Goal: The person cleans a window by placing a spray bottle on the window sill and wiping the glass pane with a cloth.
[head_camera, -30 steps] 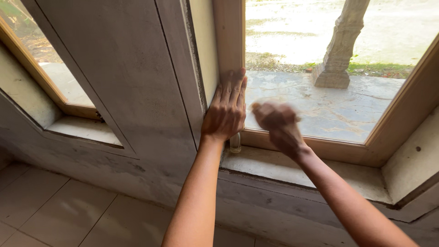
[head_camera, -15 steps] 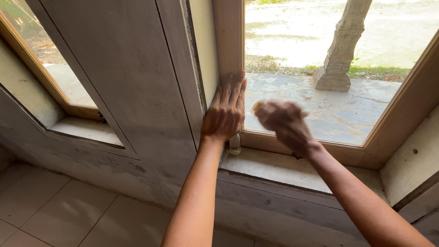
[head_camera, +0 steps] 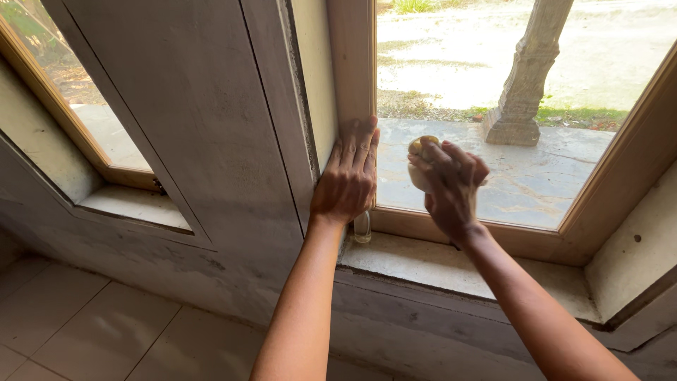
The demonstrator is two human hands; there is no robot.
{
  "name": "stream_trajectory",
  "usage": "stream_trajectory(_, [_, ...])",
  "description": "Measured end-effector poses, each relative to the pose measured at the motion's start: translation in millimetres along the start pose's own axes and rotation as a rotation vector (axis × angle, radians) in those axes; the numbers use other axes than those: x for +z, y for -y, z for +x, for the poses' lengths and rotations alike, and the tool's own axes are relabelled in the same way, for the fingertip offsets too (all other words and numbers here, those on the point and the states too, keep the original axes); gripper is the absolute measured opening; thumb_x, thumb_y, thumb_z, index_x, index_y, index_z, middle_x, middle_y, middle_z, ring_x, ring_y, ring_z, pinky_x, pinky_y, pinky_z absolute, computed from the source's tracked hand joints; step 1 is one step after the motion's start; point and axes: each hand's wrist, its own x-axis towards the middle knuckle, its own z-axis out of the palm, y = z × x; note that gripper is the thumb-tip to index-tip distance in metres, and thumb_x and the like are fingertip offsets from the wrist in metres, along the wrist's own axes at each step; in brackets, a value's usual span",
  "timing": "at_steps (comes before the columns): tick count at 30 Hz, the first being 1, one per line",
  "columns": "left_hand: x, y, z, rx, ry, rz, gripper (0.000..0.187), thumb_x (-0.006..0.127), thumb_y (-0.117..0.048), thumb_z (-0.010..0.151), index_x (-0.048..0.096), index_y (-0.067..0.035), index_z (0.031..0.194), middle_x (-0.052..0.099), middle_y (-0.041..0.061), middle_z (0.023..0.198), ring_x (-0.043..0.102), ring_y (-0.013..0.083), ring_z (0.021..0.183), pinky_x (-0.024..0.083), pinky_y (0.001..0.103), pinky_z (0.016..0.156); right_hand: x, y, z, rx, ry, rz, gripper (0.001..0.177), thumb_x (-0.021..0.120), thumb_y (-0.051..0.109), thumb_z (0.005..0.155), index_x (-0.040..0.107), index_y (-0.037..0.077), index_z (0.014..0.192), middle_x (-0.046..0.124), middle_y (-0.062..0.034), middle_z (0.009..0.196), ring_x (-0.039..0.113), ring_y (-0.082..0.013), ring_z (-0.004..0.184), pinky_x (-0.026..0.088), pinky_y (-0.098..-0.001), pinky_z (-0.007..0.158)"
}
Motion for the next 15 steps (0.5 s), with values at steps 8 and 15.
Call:
stream_trajectory(8, [5, -1, -1, -0.01, -0.003, -0.022, 0.057, 0.046, -0.017, 0.097, 0.046, 0.007, 0.148, 0.032, 0.02, 0.163, 0.045, 0.0381, 0.144, 0.046, 0.048, 0.114, -25, -2, 55, 0.562, 1.071, -0.04, 0.033, 0.03, 0.026, 0.114, 0.053, 0.031, 0.137, 0.06, -0.0012, 0.117, 0.056, -0.0163, 0.104, 0.046, -0.0361, 0.092])
stream_trajectory(15, [10, 1, -1, 0.012, 0.018, -0.018, 0.055, 0.044, -0.016, 0.097, 0.045, 0.006, 0.147, 0.034, 0.02, 0.16, 0.045, 0.0386, 0.142, 0.046, 0.049, 0.111, -6, 4, 27, -0.017, 0.183, -0.068, 0.027, 0.065, 0.01, 0.094, 0.062, 0.011, 0.121, 0.062, -0.0142, 0.116, 0.052, -0.0294, 0.109, 0.042, -0.0441, 0.091])
